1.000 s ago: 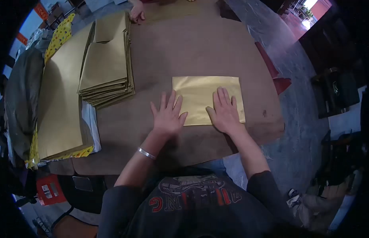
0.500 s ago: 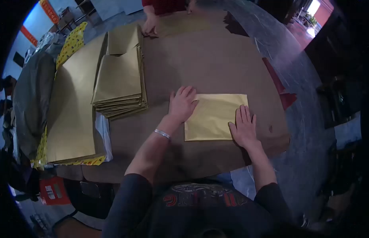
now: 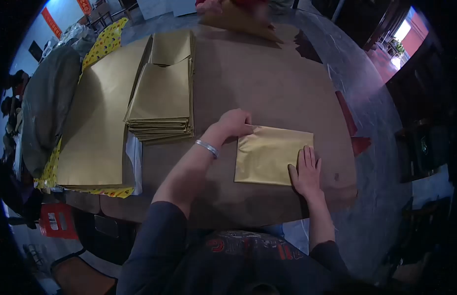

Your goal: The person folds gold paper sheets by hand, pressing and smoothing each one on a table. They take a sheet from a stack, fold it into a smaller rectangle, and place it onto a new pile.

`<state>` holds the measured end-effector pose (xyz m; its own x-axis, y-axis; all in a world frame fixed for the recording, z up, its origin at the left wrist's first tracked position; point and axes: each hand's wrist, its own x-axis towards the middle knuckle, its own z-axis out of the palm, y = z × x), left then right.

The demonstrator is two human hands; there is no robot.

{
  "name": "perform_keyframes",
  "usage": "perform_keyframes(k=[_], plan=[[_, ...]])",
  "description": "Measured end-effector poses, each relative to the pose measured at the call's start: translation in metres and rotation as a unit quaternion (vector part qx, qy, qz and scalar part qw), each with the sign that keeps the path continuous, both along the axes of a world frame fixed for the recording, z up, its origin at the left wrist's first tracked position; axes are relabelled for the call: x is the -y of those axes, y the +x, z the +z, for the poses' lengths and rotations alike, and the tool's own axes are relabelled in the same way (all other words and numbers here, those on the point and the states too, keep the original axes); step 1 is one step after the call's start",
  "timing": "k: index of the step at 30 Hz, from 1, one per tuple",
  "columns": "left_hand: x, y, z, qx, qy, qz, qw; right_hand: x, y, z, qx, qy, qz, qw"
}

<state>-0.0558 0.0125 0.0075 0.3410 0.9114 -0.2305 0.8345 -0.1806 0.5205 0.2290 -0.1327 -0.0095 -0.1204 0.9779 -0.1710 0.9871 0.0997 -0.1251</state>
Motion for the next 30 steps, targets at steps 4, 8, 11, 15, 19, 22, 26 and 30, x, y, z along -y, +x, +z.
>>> perform_keyframes(k=[4, 8, 11, 15, 19, 22, 26, 30], plan=[[0.012, -0.009, -0.013, 0.274, -0.119, 0.082, 0.951, -0.001, 0.005, -0.010, 0.001, 0.004, 0.002, 1.000], [0.050, 0.001, -0.016, 0.512, -0.257, 0.233, 0.786, 0.002, 0.008, -0.015, -0.029, 0.063, 0.015, 0.997], [0.067, 0.006, -0.024, 0.483, -0.194, 0.218, 0.825, 0.006, 0.018, -0.022, -0.079, 0.154, 0.020, 0.985], [0.065, -0.038, 0.023, 0.650, -0.025, 0.176, 0.738, 0.011, 0.030, -0.034, -0.201, 0.275, -0.015, 0.940], [0.066, -0.110, 0.131, 0.702, 0.269, 0.175, 0.636, 0.008, 0.035, -0.040, -0.225, 0.266, 0.000, 0.937], [0.082, -0.140, 0.186, 0.494, 0.508, 0.178, 0.682, 0.006, 0.033, -0.042, -0.176, 0.247, 0.050, 0.952], [0.100, -0.146, 0.180, 0.116, 0.605, 0.157, 0.772, 0.007, 0.028, -0.037, -0.167, 0.210, 0.028, 0.963], [0.079, -0.168, 0.065, -0.058, 0.491, 0.145, 0.857, 0.012, 0.025, -0.036, -0.152, 0.198, 0.026, 0.968]])
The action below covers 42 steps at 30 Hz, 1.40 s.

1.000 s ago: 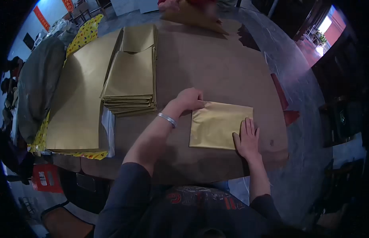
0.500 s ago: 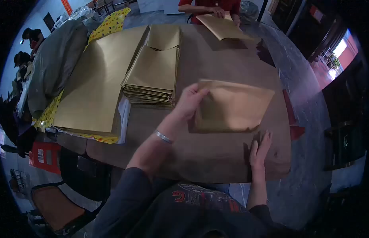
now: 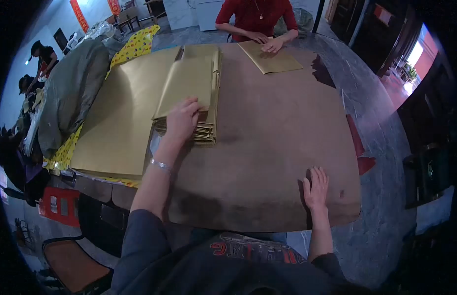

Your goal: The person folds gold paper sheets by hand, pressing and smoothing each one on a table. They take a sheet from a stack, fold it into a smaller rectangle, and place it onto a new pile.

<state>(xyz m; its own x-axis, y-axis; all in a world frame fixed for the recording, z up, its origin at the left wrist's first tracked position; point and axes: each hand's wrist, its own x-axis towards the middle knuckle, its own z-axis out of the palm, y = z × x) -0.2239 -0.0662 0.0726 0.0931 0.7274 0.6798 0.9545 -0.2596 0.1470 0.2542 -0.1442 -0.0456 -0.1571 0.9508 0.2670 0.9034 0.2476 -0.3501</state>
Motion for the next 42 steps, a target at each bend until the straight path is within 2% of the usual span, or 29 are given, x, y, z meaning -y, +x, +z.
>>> perform_keyframes(k=[2, 3, 9, 11, 13, 18, 21, 23, 25, 27, 29, 30, 33, 35, 36, 38, 39, 40, 42], plan=[[0.005, 0.000, -0.029, 0.019, -0.122, 0.042, 0.991, -0.002, 0.000, 0.001, 0.009, -0.002, 0.006, 1.000], [0.006, 0.001, -0.030, 0.034, -0.088, 0.013, 0.995, -0.002, -0.001, 0.003, 0.008, -0.001, 0.003, 1.000], [0.008, 0.004, -0.028, 0.029, -0.068, -0.008, 0.997, -0.001, -0.005, 0.006, 0.028, -0.020, -0.012, 0.999], [0.007, 0.002, -0.031, -0.010, -0.063, 0.001, 0.998, -0.001, -0.006, 0.010, 0.018, -0.036, -0.017, 0.999], [0.007, 0.003, -0.032, -0.013, 0.005, -0.022, 1.000, -0.001, -0.006, 0.011, 0.023, -0.041, -0.016, 0.999], [0.010, 0.007, -0.039, -0.031, -0.010, -0.019, 0.999, -0.002, -0.006, 0.010, 0.032, -0.034, -0.006, 0.999], [0.013, 0.008, -0.035, -0.014, -0.036, -0.020, 0.999, -0.004, -0.019, 0.016, 0.048, -0.029, 0.030, 0.998], [0.017, 0.006, -0.029, -0.016, -0.097, -0.031, 0.995, -0.012, -0.034, 0.020, 0.057, -0.040, 0.054, 0.996], [0.022, 0.003, -0.014, -0.022, -0.093, -0.047, 0.994, -0.021, -0.054, 0.022, 0.047, -0.048, 0.080, 0.995], [0.023, -0.001, -0.004, 0.050, -0.121, -0.071, 0.989, -0.033, -0.071, 0.022, 0.045, -0.050, 0.119, 0.991], [0.016, -0.023, 0.002, 0.042, -0.099, -0.077, 0.991, -0.047, -0.092, 0.035, 0.074, -0.085, 0.148, 0.982], [0.013, -0.034, 0.008, 0.048, -0.081, -0.051, 0.994, -0.055, -0.100, 0.032, 0.056, -0.068, 0.179, 0.980], [0.000, -0.066, 0.020, 0.037, -0.083, 0.016, 0.996, -0.093, -0.147, 0.077, 0.119, -0.102, 0.239, 0.958], [-0.024, -0.094, 0.019, -0.020, -0.148, 0.079, 0.986, -0.129, -0.189, 0.090, 0.123, -0.051, 0.251, 0.959], [-0.031, -0.096, 0.024, -0.023, -0.144, 0.077, 0.986, -0.145, -0.216, 0.099, 0.112, -0.013, 0.264, 0.958], [-0.048, -0.098, 0.037, -0.087, -0.230, 0.128, 0.961, -0.175, -0.281, 0.113, 0.068, 0.061, 0.304, 0.948], [-0.061, -0.110, 0.025, -0.043, -0.270, 0.099, 0.957, -0.188, -0.318, 0.113, 0.033, 0.097, 0.332, 0.938], [-0.069, -0.112, 0.015, -0.048, -0.266, 0.098, 0.958, -0.198, -0.356, 0.111, 0.022, 0.115, 0.340, 0.933], [-0.078, -0.111, -0.001, -0.158, -0.278, 0.076, 0.944, -0.208, -0.414, 0.111, -0.031, 0.117, 0.363, 0.924]])
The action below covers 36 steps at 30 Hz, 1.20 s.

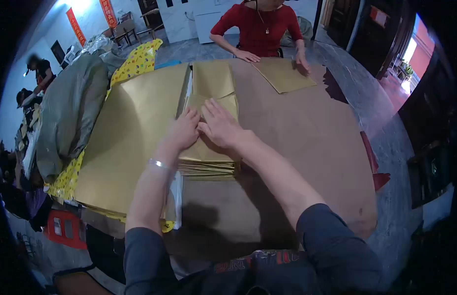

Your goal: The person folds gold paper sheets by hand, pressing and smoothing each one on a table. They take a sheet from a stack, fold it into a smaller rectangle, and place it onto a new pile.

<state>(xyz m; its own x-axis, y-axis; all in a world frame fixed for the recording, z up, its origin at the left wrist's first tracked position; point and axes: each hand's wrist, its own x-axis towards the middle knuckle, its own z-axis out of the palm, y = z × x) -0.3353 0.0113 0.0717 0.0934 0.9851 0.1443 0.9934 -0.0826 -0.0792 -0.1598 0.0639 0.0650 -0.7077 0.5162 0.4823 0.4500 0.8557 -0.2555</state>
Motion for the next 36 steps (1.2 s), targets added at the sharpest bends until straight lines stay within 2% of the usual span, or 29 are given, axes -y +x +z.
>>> perform_keyframes(k=[1, 2, 3, 5, 6, 7, 9, 11, 17, 19, 21, 23, 24, 26, 28, 29, 31, 32, 33, 36], plan=[[-0.003, -0.003, -0.004, -0.005, 0.002, -0.002, 1.000, -0.003, -0.019, -0.007, -0.031, -0.031, 0.020, 0.999], [-0.004, -0.007, -0.011, -0.013, -0.019, -0.019, 1.000, -0.007, -0.034, -0.014, 0.001, -0.084, 0.002, 0.996], [-0.005, -0.010, -0.016, -0.017, -0.042, -0.033, 0.998, -0.012, -0.035, -0.016, 0.001, -0.086, 0.004, 0.996], [0.000, -0.008, -0.007, -0.025, -0.054, -0.013, 0.998, -0.022, -0.025, -0.024, 0.138, -0.178, -0.073, 0.972], [0.000, -0.008, -0.005, -0.027, -0.068, -0.011, 0.997, -0.028, -0.022, -0.026, 0.194, -0.159, -0.107, 0.962], [0.000, -0.009, -0.004, -0.028, -0.081, -0.010, 0.996, -0.033, -0.017, -0.024, 0.199, -0.162, -0.103, 0.961], [0.001, -0.014, -0.006, -0.034, -0.096, -0.008, 0.995, -0.041, -0.009, -0.022, 0.240, -0.157, -0.169, 0.943], [0.005, -0.012, -0.007, -0.021, -0.059, 0.016, 0.998, -0.045, 0.000, -0.026, 0.225, -0.172, -0.186, 0.941], [0.008, -0.007, -0.009, -0.016, -0.088, 0.072, 0.993, -0.050, 0.004, -0.029, 0.213, -0.193, -0.194, 0.938], [0.008, -0.004, 0.000, -0.034, -0.116, 0.066, 0.990, -0.044, 0.003, -0.011, 0.308, -0.124, -0.215, 0.918], [0.016, -0.007, 0.013, -0.040, -0.108, 0.073, 0.991, -0.035, 0.005, 0.003, 0.310, -0.100, -0.188, 0.927], [0.035, -0.014, 0.033, 0.090, 0.052, 0.072, 0.992, -0.024, 0.003, 0.012, 0.256, -0.105, -0.159, 0.948], [0.050, -0.025, 0.042, 0.092, 0.047, 0.083, 0.991, -0.009, 0.004, 0.025, 0.239, -0.095, -0.148, 0.955], [0.091, -0.058, 0.060, 0.238, 0.030, 0.051, 0.970, 0.008, 0.006, 0.037, 0.228, -0.090, -0.098, 0.964], [0.150, -0.067, 0.071, 0.297, -0.060, 0.077, 0.950, 0.027, 0.005, 0.042, 0.193, -0.067, -0.025, 0.979], [0.179, -0.069, 0.065, 0.298, -0.065, 0.085, 0.949, 0.040, 0.004, 0.046, 0.195, -0.072, -0.018, 0.978], [0.232, -0.069, 0.054, 0.304, -0.116, 0.043, 0.944, 0.070, -0.007, 0.051, 0.206, 0.000, 0.097, 0.974], [0.250, -0.064, 0.051, 0.305, -0.119, 0.050, 0.944, 0.082, -0.017, 0.045, 0.163, 0.010, 0.137, 0.977], [0.265, -0.058, 0.049, 0.296, -0.088, 0.049, 0.950, 0.097, -0.025, 0.046, 0.162, 0.006, 0.142, 0.977], [0.282, -0.054, 0.039, 0.247, -0.039, 0.045, 0.967, 0.141, -0.049, 0.045, 0.199, -0.004, 0.244, 0.949]])
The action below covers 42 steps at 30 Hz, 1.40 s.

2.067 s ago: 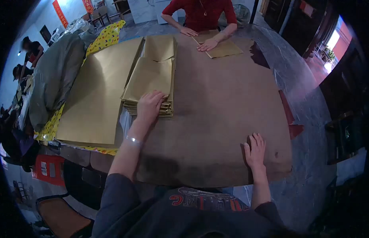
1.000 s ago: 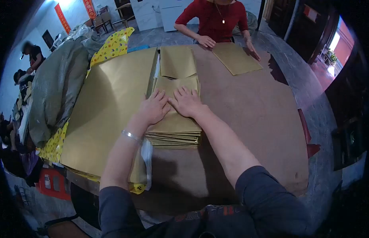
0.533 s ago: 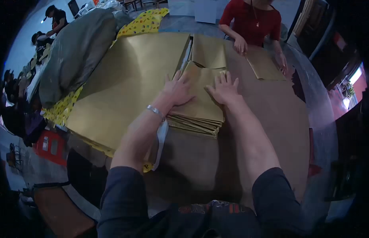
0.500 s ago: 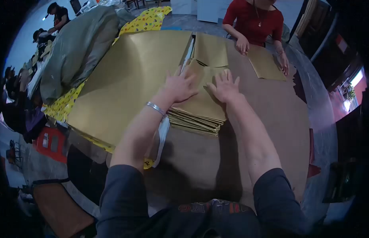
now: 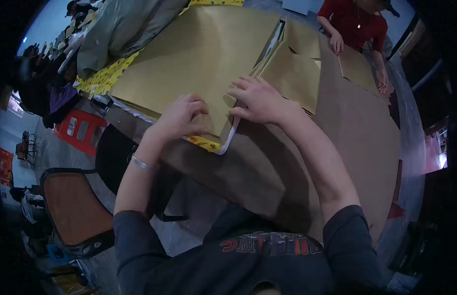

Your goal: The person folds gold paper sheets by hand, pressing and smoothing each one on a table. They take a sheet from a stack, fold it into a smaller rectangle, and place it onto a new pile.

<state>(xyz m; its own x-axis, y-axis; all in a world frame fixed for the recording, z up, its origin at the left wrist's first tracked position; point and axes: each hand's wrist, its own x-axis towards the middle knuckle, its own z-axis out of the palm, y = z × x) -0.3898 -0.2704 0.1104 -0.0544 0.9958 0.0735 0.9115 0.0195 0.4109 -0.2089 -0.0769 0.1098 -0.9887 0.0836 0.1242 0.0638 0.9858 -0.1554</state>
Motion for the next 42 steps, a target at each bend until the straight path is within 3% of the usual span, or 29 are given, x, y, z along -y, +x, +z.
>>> perform_keyframes(k=[3, 4, 5, 7, 12, 15, 17, 19, 22, 24, 28, 32, 38, 39, 42], plan=[[0.001, -0.003, -0.005, 0.017, -0.008, 0.019, 1.000, 0.022, -0.015, -0.014, -0.006, -0.006, 0.037, 0.999], [0.001, -0.007, -0.008, 0.018, -0.007, 0.017, 1.000, 0.025, -0.019, -0.002, 0.094, -0.027, 0.038, 0.995], [0.000, -0.010, -0.012, 0.012, 0.013, 0.005, 1.000, 0.022, -0.020, -0.007, 0.095, -0.026, 0.036, 0.995], [-0.001, -0.013, -0.014, 0.008, 0.033, -0.009, 0.999, 0.016, -0.016, -0.017, 0.034, -0.077, 0.046, 0.995], [-0.006, -0.018, -0.013, 0.110, 0.017, 0.001, 0.994, 0.010, -0.005, -0.016, 0.003, -0.053, 0.048, 0.997], [-0.005, -0.020, -0.026, 0.088, 0.090, -0.006, 0.992, 0.009, -0.010, -0.019, -0.008, -0.048, 0.051, 0.998], [-0.004, -0.021, -0.025, 0.095, 0.074, 0.006, 0.993, 0.008, -0.016, -0.021, -0.012, -0.044, 0.057, 0.997], [-0.004, -0.021, -0.022, 0.102, 0.060, 0.020, 0.993, 0.010, -0.022, -0.020, -0.017, -0.121, 0.055, 0.991], [-0.001, -0.017, -0.018, 0.175, 0.064, 0.007, 0.982, 0.013, -0.029, -0.029, -0.075, -0.137, 0.026, 0.987], [0.006, -0.007, -0.017, 0.302, 0.119, 0.043, 0.945, 0.011, -0.033, -0.032, -0.071, -0.149, -0.003, 0.986], [0.003, -0.019, -0.033, 0.218, 0.129, 0.098, 0.963, 0.009, -0.035, -0.033, -0.091, -0.162, -0.024, 0.982], [-0.001, -0.020, -0.037, 0.256, 0.134, 0.127, 0.949, 0.007, -0.034, -0.031, -0.074, -0.201, -0.029, 0.976], [-0.005, -0.021, -0.031, 0.219, 0.122, 0.167, 0.953, 0.006, -0.033, -0.028, -0.063, -0.257, -0.034, 0.964], [-0.007, -0.018, -0.033, 0.267, 0.143, 0.173, 0.937, 0.006, -0.033, -0.031, -0.075, -0.266, -0.036, 0.960], [-0.009, -0.018, -0.033, 0.260, 0.121, 0.211, 0.935, 0.008, -0.031, -0.034, -0.113, -0.278, -0.038, 0.953]])
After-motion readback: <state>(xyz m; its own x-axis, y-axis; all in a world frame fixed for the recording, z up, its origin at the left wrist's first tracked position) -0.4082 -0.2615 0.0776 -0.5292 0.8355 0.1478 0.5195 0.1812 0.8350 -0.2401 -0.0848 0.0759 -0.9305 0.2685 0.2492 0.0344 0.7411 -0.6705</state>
